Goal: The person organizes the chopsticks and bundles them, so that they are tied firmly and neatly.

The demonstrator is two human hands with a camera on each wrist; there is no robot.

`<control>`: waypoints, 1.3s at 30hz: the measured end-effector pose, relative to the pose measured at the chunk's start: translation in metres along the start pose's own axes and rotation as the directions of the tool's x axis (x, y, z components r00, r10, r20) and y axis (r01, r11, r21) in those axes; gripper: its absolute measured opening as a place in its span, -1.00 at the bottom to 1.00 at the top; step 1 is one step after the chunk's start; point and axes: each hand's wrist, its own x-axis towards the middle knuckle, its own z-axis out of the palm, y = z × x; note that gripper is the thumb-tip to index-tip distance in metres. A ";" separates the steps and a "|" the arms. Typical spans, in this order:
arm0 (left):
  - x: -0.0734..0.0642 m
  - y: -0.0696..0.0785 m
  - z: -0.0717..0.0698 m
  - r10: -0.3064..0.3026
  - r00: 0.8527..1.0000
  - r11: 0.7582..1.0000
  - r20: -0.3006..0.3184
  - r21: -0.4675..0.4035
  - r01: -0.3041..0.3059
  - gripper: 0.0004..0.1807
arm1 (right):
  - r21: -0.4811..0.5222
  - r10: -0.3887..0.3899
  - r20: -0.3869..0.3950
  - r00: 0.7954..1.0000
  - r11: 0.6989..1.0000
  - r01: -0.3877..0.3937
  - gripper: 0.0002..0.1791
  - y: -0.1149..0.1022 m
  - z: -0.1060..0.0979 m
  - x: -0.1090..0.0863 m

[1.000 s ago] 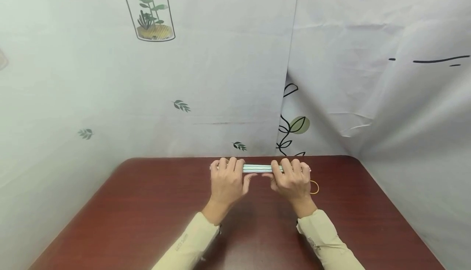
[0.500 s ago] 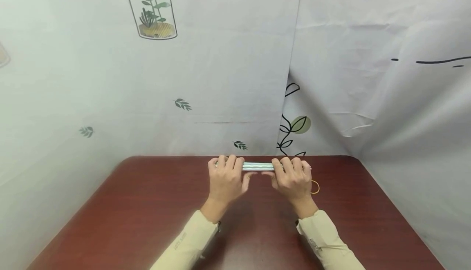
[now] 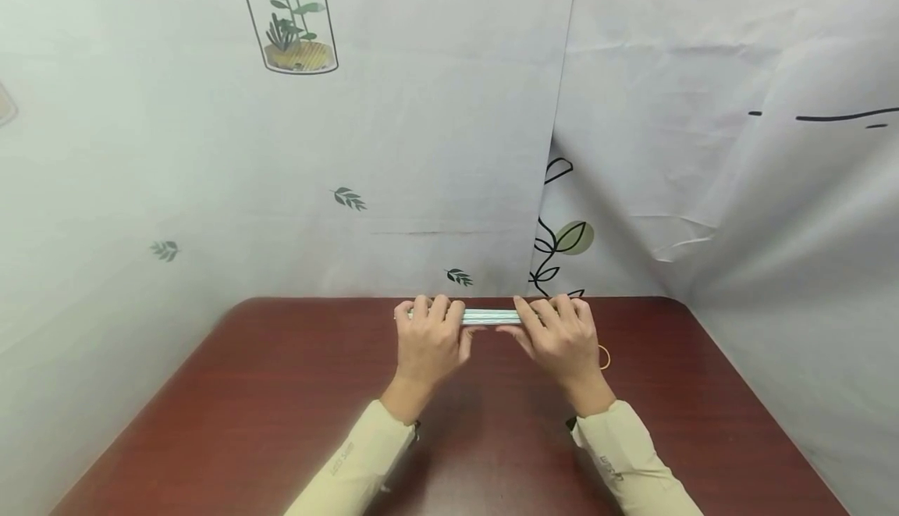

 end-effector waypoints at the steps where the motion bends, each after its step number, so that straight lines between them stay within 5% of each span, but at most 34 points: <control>1: 0.000 0.000 0.000 0.000 1.000 1.000 0.003 0.000 0.000 -0.50 | 0.011 0.002 0.009 1.000 1.000 -0.002 -0.46 0.001 -0.001 0.000; 7: 0.002 -0.004 0.000 -0.021 1.000 1.000 0.005 0.007 0.021 -0.48 | 0.114 0.028 0.044 0.999 0.993 -0.033 -0.38 0.014 -0.011 0.008; 11: 0.002 -0.006 0.001 -0.031 1.000 0.999 -0.004 0.011 0.031 -0.49 | 0.186 0.143 -0.011 0.990 0.973 -0.138 -0.40 0.030 -0.023 0.015; 14: 0.002 -0.008 0.002 -0.038 0.999 0.999 -0.013 0.010 0.038 -0.50 | 0.193 0.295 -0.026 0.955 0.939 -0.285 -0.53 0.049 -0.033 0.014; 16: 0.002 -0.009 0.002 -0.041 0.999 0.999 -0.020 0.013 0.042 -0.51 | 0.153 0.395 0.065 0.917 0.904 -0.400 -0.66 0.063 -0.042 0.009; 18: 0.002 -0.010 0.002 -0.045 0.999 0.999 -0.022 0.019 0.046 -0.52 | 0.079 0.484 0.259 0.835 0.852 -0.518 -0.78 0.075 -0.050 0.002; 19: 0.002 -0.010 0.002 -0.046 0.999 0.999 -0.022 0.022 0.046 -0.52 | 0.028 0.501 0.390 0.772 0.832 -0.554 -0.84 0.081 -0.054 -0.004; 20: 0.002 -0.011 0.002 -0.045 0.999 0.999 -0.023 0.025 0.046 -0.53 | -0.017 0.497 0.527 0.690 0.817 -0.576 -0.90 0.086 -0.056 -0.010; 23: 0.002 -0.011 0.002 -0.044 0.999 0.998 -0.023 0.033 0.045 -0.53 | -0.071 0.388 0.844 0.371 0.767 -0.638 -0.97 0.095 -0.056 -0.032; 25: 0.002 -0.011 0.002 -0.043 0.999 0.998 -0.023 0.035 0.044 -0.52 | -0.057 0.270 0.938 0.216 0.737 -0.674 -0.94 0.099 -0.053 -0.049; 26: 0.002 -0.011 0.002 -0.043 0.999 0.998 -0.022 0.036 0.044 -0.52 | -0.054 0.231 0.959 0.163 0.715 -0.697 -0.92 0.100 -0.051 -0.058; 27: 0.002 -0.011 0.002 -0.043 0.999 0.998 -0.022 0.037 0.044 -0.53 | -0.054 0.206 0.970 0.127 0.696 -0.716 -0.90 0.100 -0.049 -0.065; 29: 0.003 -0.011 0.001 -0.044 0.999 0.998 -0.017 0.037 0.044 -0.54 | -0.059 0.183 0.979 0.089 0.674 -0.736 -0.85 0.101 -0.047 -0.078; 34: 0.003 -0.011 0.001 -0.048 0.999 0.998 0.000 0.033 0.048 -0.57 | -0.081 0.162 0.986 0.027 0.627 -0.775 -0.79 0.103 -0.045 -0.098; 39: 0.003 -0.011 0.000 -0.054 0.998 0.998 0.014 0.032 0.054 -0.58 | -0.063 0.123 0.992 0.010 0.568 -0.820 -0.83 0.102 -0.044 -0.108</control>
